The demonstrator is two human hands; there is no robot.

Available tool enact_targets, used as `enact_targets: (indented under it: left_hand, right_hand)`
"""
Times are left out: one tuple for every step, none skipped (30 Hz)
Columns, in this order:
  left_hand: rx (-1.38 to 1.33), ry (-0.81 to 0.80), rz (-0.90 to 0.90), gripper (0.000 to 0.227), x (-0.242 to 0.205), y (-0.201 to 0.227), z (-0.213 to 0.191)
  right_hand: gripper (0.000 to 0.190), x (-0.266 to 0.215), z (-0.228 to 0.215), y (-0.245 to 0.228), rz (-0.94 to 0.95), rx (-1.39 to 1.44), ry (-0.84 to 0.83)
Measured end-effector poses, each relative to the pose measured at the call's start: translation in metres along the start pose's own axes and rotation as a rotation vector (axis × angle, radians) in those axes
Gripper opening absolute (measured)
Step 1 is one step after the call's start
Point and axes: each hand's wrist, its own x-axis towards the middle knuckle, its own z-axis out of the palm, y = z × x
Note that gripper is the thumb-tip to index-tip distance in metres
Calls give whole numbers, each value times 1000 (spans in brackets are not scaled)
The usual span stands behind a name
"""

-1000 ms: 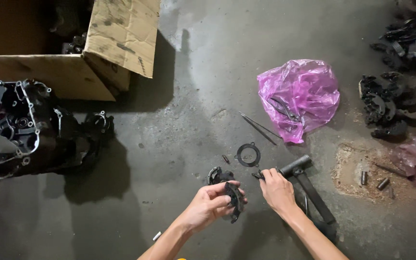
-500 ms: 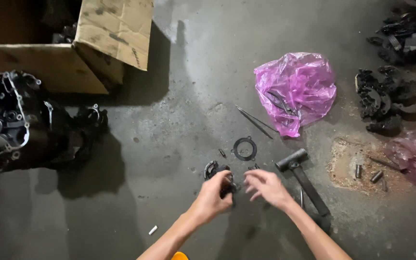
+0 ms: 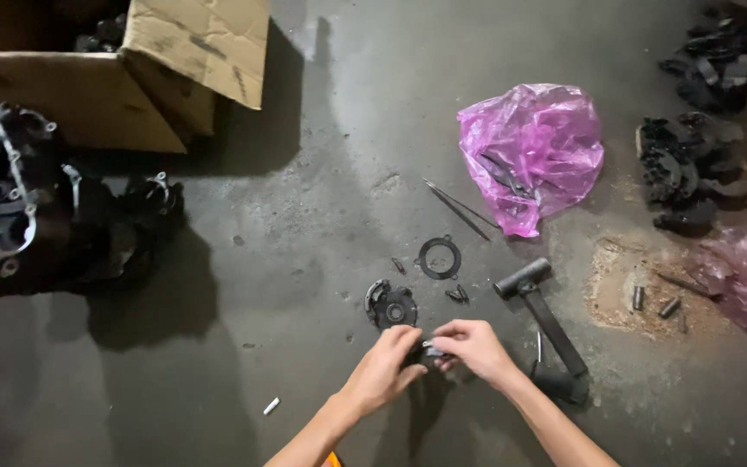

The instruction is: Dismantle and inspect a clutch assembly and associated engine components on the floor of a workshop.

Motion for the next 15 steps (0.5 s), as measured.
enact_targets:
  left_hand:
    - [-2,-9,9,64,3,2,3]
    - [4,21,24,51,7,5,5]
    - [11,55,45,40,13,7,7]
    - [10,49,59,40,20,8,3]
    - [-70,106,18,41,27,10,-2]
    - [-150,162,-23,42,34,11,-6]
    - [-149,157,-12,42,37,2,-4]
    - [-283,257,-202,42,41,-8,-2]
    - [-417,362,-402,41,44,-17,0]
    - [-416,362,-398,41,43,-19,-4]
    - [-582,365,-453,43,44,-23,-9]
    - [-748,367,-508,44,45,-27,-16]
    - [-743,368,-503,44,46,-19,-23]
    - [-904,407,-606,46,47,-11,-31]
    - [-1065,443,-705,47,50,-3,-39]
  right_hand:
    - [21,-1,6,-5,-2,6,11]
    - [18,-2,12,-10,-10,-45,20]
    - [15,-2,18,-18,-22,-97,30]
    - [15,0,15,-30,-30,-93,43]
    - [22,3,11,-43,-66,-159,-34]
    - [29,6,8,-57,-102,-225,-109]
    - [29,11,-1,-71,-109,-222,-100]
    - [20,18,-9,-86,-312,-399,69]
    - [18,25,-18,-102,-509,-575,236]
    - [18,48,-34,-99,-512,-575,238]
    - [15,74,-49,-98,-782,-807,369]
    - [16,100,-65,-97,-1052,-1039,502]
    - [16,123,-68,-99,-1058,-1036,505]
    - [11,147,-72,-102,-963,-1319,532]
    - [9,171,-76,-106,-850,-1597,558]
